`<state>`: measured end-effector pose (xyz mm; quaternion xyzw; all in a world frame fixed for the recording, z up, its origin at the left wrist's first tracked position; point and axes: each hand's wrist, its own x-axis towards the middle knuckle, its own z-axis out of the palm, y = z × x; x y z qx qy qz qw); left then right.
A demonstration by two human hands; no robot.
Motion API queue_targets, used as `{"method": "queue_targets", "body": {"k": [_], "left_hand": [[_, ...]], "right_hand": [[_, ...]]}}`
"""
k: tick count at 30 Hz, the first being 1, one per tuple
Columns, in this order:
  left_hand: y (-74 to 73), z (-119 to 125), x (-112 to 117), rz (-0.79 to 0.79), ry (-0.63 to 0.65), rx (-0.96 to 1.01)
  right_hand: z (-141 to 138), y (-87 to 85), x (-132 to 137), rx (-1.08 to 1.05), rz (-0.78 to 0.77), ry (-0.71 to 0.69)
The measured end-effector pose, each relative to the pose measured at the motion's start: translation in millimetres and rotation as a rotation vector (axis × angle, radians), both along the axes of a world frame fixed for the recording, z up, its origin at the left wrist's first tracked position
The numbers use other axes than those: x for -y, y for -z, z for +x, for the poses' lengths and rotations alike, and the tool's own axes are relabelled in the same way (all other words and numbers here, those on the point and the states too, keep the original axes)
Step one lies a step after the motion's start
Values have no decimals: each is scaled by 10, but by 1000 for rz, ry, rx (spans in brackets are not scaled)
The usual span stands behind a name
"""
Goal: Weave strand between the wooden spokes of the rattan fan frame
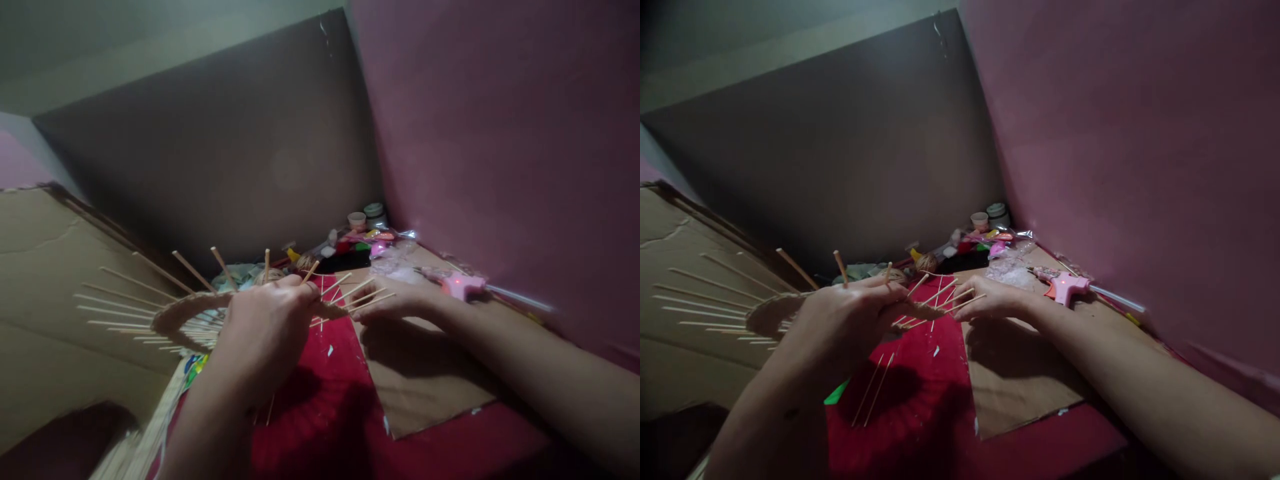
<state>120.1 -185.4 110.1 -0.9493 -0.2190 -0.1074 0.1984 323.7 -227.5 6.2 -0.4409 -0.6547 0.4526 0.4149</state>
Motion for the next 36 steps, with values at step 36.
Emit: {"method": "queue_targets", "body": {"k": [36], "left_hand": [[1411,287,-397,-2214,-52,693]], "right_hand": [[-101,413,-293,-814,-455,413]]}}
